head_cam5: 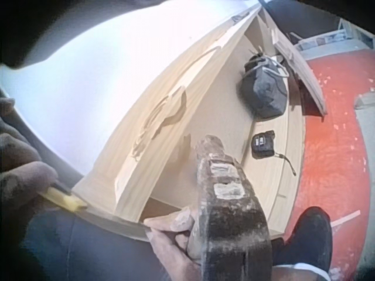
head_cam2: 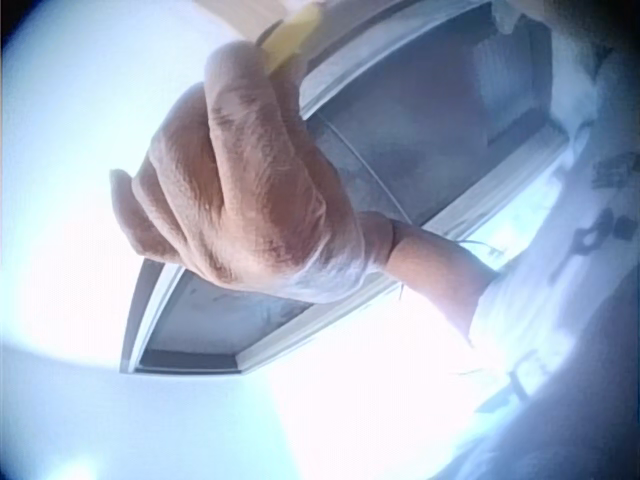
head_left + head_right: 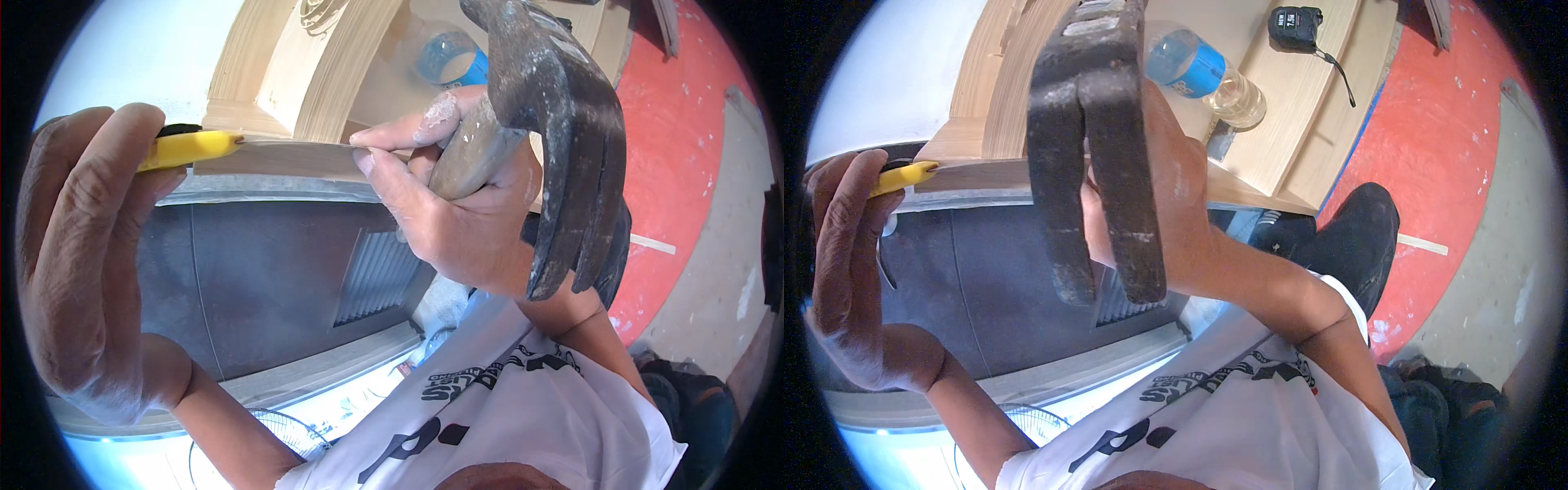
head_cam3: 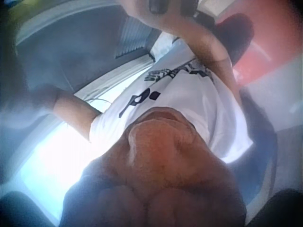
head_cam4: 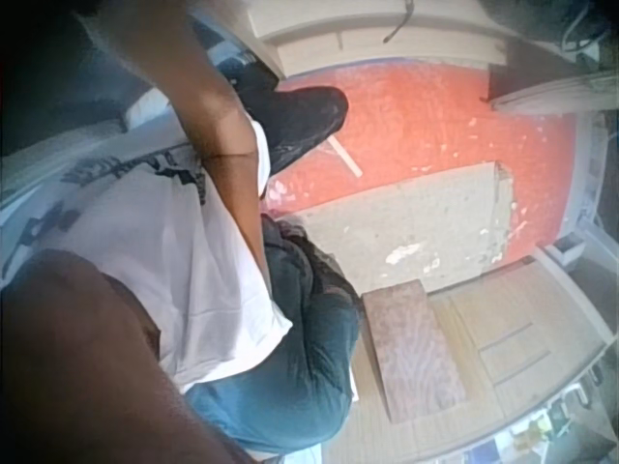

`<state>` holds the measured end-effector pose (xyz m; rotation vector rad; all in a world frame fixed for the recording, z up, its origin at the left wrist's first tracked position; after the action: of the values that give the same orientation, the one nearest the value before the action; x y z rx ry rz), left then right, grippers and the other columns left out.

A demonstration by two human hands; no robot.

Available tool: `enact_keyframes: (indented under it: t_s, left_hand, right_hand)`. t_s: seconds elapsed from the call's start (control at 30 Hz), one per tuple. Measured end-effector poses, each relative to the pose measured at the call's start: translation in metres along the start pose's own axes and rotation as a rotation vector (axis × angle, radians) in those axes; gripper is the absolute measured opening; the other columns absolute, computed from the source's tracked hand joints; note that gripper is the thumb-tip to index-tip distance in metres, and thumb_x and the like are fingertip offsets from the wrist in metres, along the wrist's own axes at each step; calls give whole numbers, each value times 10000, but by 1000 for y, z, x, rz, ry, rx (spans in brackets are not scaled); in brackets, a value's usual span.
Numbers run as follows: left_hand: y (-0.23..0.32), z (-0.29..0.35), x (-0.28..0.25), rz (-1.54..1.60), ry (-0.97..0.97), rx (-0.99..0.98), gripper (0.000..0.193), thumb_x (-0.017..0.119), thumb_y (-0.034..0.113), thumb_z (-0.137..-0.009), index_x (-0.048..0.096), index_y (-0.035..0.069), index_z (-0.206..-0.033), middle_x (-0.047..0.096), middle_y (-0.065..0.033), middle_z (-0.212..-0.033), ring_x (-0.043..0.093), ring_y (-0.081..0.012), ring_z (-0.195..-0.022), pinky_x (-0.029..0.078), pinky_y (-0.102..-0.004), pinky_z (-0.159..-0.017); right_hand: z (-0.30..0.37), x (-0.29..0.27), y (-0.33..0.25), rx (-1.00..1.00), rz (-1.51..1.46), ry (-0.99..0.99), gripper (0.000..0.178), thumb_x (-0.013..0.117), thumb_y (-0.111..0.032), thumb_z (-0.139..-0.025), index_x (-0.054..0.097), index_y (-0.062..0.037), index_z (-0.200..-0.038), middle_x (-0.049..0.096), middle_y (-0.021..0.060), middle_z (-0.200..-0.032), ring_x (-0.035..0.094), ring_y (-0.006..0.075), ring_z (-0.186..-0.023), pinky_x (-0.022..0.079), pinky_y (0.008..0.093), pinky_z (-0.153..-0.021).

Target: The person uses a hammer and a utility knife to work on a wooden cabinet. They tap the wood with the hammer, cut a coiled wire with the knife, and handle small components inside the cabinet.

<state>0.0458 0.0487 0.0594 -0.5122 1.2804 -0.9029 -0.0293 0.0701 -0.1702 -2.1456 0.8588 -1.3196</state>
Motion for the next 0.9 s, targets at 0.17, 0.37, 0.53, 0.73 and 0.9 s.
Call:
enact_keyframes:
  t_s: [0.17,0.37,0.53,0.73,0.9]
  left_hand:
    - [0,2,2,-26,28,-33,634,655,89,-717,563,-38,-1331,605,-173,-1316,522,-317,-1314,556,-353,-1027]
    - [8,-3,2,-28,112,-141,599,643,83,-728,587,-20,-1315,617,-175,-1297,528,-318,-1308,565,-353,-1013]
    - [8,-1,2,25,99,-150,585,634,64,-748,580,-15,-1325,608,-172,-1308,518,-317,-1319,570,-353,-1007]
    - [-3,3,3,1,40,-22,585,622,22,-755,565,-27,-1335,598,-175,-1313,509,-329,-1324,569,-356,-1009]
    - [1,0,2,10,72,-65,585,619,11,-751,561,-38,-1331,597,-175,-1319,503,-335,-1330,569,-358,-1009]
  right_hand:
    - [-2,1,0,-12,-74,36,169,665,92,-850,586,-29,-938,574,-28,-643,469,-3,-509,360,181,-463]
    - [-2,-1,-1,74,-39,-18,190,674,78,-856,564,-31,-966,583,-17,-643,483,7,-481,350,182,-429]
    - [0,2,0,70,-46,21,212,678,69,-863,536,-39,-976,591,-11,-656,487,7,-483,353,183,-430]
    - [-1,1,-3,42,14,-50,257,673,74,-836,514,-35,-1006,602,-1,-681,505,20,-503,385,192,-458]
    - [-2,0,0,-36,20,17,336,636,78,-730,545,-17,-1040,566,14,-687,593,90,-566,491,267,-512]
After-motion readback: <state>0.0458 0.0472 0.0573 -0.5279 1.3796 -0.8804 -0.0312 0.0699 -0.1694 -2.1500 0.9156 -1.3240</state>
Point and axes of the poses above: each hand's wrist, its own z-axis away from the middle knuckle, its own x-axis out of the palm, y = z × x, the point moved 6 cm from there along -z, towards the middle knuckle
